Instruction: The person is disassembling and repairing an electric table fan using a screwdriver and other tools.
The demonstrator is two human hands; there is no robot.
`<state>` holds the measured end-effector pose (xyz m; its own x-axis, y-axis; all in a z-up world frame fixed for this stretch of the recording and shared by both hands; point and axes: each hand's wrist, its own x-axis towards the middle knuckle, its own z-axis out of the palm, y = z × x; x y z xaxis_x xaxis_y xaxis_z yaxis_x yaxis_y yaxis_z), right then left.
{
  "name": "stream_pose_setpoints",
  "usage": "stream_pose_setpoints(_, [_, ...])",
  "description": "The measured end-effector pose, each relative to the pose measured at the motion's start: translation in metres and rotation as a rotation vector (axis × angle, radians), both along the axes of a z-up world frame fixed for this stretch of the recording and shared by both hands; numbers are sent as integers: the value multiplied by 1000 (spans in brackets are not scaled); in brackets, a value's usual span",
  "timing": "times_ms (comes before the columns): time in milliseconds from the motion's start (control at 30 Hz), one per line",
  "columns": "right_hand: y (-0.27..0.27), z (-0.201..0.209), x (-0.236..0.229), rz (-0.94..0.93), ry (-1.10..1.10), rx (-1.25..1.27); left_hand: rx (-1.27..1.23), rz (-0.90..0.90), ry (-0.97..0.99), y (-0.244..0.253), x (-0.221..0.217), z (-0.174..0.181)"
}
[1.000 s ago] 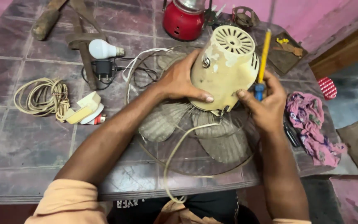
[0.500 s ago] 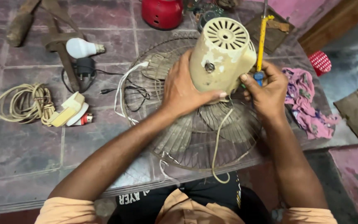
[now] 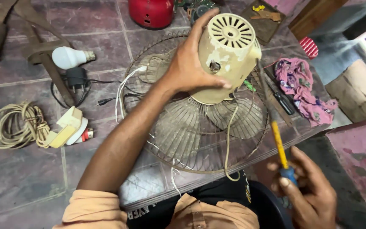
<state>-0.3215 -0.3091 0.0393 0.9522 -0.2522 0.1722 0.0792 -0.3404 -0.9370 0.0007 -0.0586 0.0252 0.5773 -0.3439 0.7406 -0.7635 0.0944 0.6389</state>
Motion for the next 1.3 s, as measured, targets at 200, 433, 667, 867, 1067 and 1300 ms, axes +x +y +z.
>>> stream_pose_setpoints(200, [-8, -22, 3, -25, -27, 79, -44, 147, 81, -12, -17, 1])
stream_pose_setpoints(433, [-20, -40, 82, -107, -107, 41, -38, 183, 96, -7, -24, 7])
stream_pose_setpoints(667, [-48, -52, 138, 27, -135, 71, -12, 159, 115, -1, -23, 6])
stream_pose_setpoints(867, [-57, -65, 134, -78, -278, -250, -1, 167, 115, 2, -23, -7])
stream_pose_setpoints(1067, [-97, -73, 135, -125, -182, -723, 25, 73, 155, 5, -17, -16])
stream_pose_setpoints(1300, [-97, -92, 150, -106, 146, 45, 12, 69, 169, 3, -18, -17])
